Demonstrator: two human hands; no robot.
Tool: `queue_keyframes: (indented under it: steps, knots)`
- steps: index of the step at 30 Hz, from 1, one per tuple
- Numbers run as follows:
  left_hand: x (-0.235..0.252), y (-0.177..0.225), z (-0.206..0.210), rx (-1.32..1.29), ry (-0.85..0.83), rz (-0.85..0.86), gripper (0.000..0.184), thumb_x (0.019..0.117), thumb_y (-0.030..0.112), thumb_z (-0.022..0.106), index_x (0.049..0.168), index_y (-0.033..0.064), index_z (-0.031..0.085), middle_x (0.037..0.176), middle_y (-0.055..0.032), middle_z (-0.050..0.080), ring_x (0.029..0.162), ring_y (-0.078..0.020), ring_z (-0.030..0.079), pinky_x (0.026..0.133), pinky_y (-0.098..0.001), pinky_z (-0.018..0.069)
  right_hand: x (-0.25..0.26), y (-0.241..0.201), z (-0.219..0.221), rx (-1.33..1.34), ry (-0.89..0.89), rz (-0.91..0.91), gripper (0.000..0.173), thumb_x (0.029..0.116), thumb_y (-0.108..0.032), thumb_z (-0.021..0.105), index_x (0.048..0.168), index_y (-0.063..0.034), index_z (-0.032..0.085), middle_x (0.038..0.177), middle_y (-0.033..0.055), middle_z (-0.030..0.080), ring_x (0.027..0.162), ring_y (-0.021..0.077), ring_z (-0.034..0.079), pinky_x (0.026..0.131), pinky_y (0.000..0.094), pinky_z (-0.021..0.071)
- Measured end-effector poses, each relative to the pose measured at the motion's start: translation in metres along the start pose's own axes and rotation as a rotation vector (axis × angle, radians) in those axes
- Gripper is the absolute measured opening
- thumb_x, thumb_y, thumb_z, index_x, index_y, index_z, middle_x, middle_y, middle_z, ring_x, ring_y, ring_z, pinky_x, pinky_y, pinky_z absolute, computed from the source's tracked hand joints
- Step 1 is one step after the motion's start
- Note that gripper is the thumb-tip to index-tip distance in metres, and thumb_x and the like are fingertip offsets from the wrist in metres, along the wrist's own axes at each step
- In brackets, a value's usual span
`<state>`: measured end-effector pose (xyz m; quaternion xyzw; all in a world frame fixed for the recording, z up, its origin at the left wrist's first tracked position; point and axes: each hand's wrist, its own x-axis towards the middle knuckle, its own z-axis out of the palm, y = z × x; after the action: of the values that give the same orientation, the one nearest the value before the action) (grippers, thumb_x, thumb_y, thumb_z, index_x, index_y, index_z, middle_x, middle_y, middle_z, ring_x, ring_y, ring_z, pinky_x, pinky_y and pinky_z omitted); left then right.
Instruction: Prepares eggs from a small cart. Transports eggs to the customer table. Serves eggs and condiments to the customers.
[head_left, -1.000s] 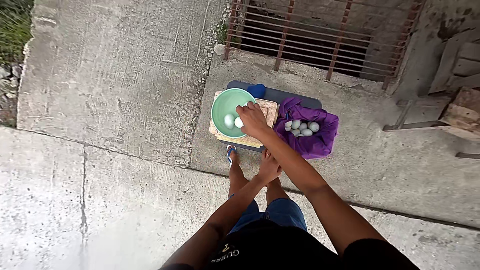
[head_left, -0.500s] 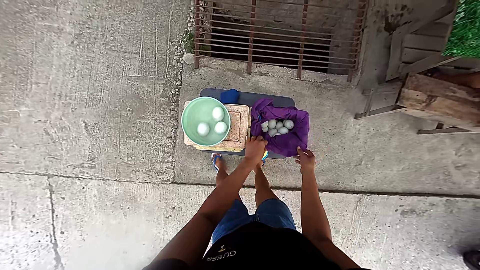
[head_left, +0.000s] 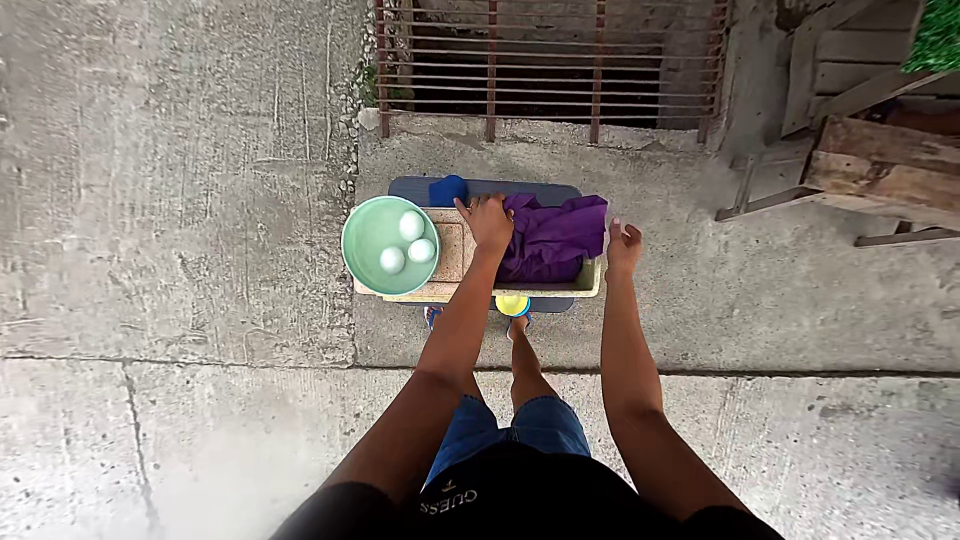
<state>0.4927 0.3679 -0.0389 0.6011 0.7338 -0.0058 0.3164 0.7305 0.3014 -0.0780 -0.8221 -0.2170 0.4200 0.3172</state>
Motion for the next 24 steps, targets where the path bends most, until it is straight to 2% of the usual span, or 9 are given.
queue_keyframes:
  steps: [4, 8, 10, 12, 13, 15, 17, 20, 24]
  knots:
    - [-0.043, 0.014, 0.059, -0.258, 0.118, 0.56, 0.023, 0.0908, 0.004, 0.069, 0.114, 0.0042, 0.074, 0.117, -0.0193, 0.07, 0.121, -0.0406, 0.062, 0.117, -0.0645, 0.0299, 0.046, -0.007, 0.012, 0.152, -0.283, 0.243, 0.065, 0.1012, -0.054, 0.055, 0.141, -0.0027, 0.055, 0.134, 0.0174, 0.063, 0.121, 0.0257, 0.061, 0.102, 0.0452, 0.0509]
    - [-0.064, 0.003, 0.112, -0.085, -0.458, 0.517, 0.043, 0.1008, 0.011, 0.058, 0.143, 0.0051, 0.058, 0.155, -0.0135, 0.05, 0.154, -0.0361, 0.027, 0.123, -0.0665, 0.0075, 0.029, -0.026, 0.032, 0.114, -0.284, -0.293, 0.025, 0.094, 0.001, 0.063, 0.116, 0.0087, 0.056, 0.097, 0.0155, 0.067, 0.085, 0.0135, 0.063, 0.079, 0.0313, 0.0545]
    - [-0.067, 0.001, 0.115, -0.026, -0.531, 0.49, 0.047, 0.1052, 0.016, 0.052, 0.15, 0.0045, 0.05, 0.16, -0.0128, 0.043, 0.156, -0.0353, 0.021, 0.124, -0.0648, 0.0034, -0.003, -0.029, 0.037, -0.024, -0.504, -0.552, 0.022, 0.0893, 0.006, 0.059, 0.111, 0.0103, 0.058, 0.102, 0.0162, 0.069, 0.096, 0.0166, 0.067, 0.088, 0.0358, 0.0553]
    - [-0.085, -0.004, 0.094, -0.015, -0.513, 0.544, 0.041, 0.1052, 0.019, 0.053, 0.142, 0.002, 0.058, 0.149, -0.0199, 0.054, 0.148, -0.0389, 0.037, 0.124, -0.0621, 0.0104, -0.035, -0.025, 0.036, -0.315, -0.851, -0.653, 0.025, 0.0899, 0.002, 0.061, 0.114, 0.0047, 0.068, 0.133, 0.0172, 0.067, 0.14, 0.0305, 0.051, 0.124, 0.0571, 0.0249]
    - [-0.102, -0.012, 0.079, -0.058, -0.506, 0.578, 0.037, 0.1037, 0.019, 0.057, 0.135, 0.0008, 0.063, 0.141, -0.022, 0.06, 0.14, -0.0397, 0.046, 0.122, -0.0603, 0.0208, -0.046, -0.019, 0.036, -0.439, -1.013, -0.665, 0.027, 0.0932, -0.003, 0.061, 0.118, 0.0003, 0.071, 0.146, 0.0171, 0.058, 0.151, 0.0369, 0.033, 0.123, 0.0679, 0.0052]
    - [-0.137, -0.043, 0.051, -0.273, -0.556, 0.586, 0.035, 0.103, 0.015, 0.059, 0.134, -0.0003, 0.064, 0.139, -0.0201, 0.062, 0.137, -0.0342, 0.052, 0.12, -0.0528, 0.033, -0.055, -0.008, 0.035, -0.481, -1.097, -0.657, 0.027, 0.0993, -0.009, 0.057, 0.119, -0.0034, 0.074, 0.152, 0.0168, 0.053, 0.154, 0.041, 0.026, 0.119, 0.0746, -0.0021]
    - [-0.171, -0.092, 0.034, -0.499, -0.541, 0.422, 0.03, 0.1039, 0.014, 0.055, 0.124, -0.0037, 0.069, 0.127, -0.0193, 0.068, 0.125, -0.0281, 0.062, 0.112, -0.0448, 0.0449, -0.056, 0.001, 0.038, -0.476, -0.946, -0.703, 0.034, 0.1037, -0.02, 0.052, 0.132, -0.0101, 0.07, 0.158, 0.0118, 0.047, 0.155, 0.0387, 0.024, 0.12, 0.0736, 0.0038]
    - [-0.205, -0.168, 0.021, -0.48, -0.115, -0.05, 0.028, 0.101, 0.009, 0.055, 0.119, -0.0079, 0.068, 0.118, -0.0255, 0.069, 0.108, -0.0336, 0.069, 0.094, -0.0488, 0.0553, -0.055, 0.023, 0.053, -0.828, -0.946, -0.704, 0.052, 0.1105, -0.041, 0.034, 0.16, -0.0252, 0.038, 0.173, 0.0071, 0.008, 0.158, 0.0382, -0.008, 0.116, 0.0748, -0.0112]
    - [-0.172, -0.267, 0.007, -0.204, 0.221, -0.401, 0.089, 0.0882, 0.016, 0.078, 0.158, -0.0039, 0.026, 0.165, -0.0321, 0.016, 0.148, -0.0519, 0.028, 0.115, -0.0652, 0.0315, -0.06, 0.041, 0.068, -0.973, -0.913, -0.706, 0.058, 0.1108, -0.048, 0.026, 0.158, -0.0196, 0.042, 0.173, 0.0096, 0.006, 0.158, 0.0394, -0.012, 0.115, 0.0736, -0.0165]
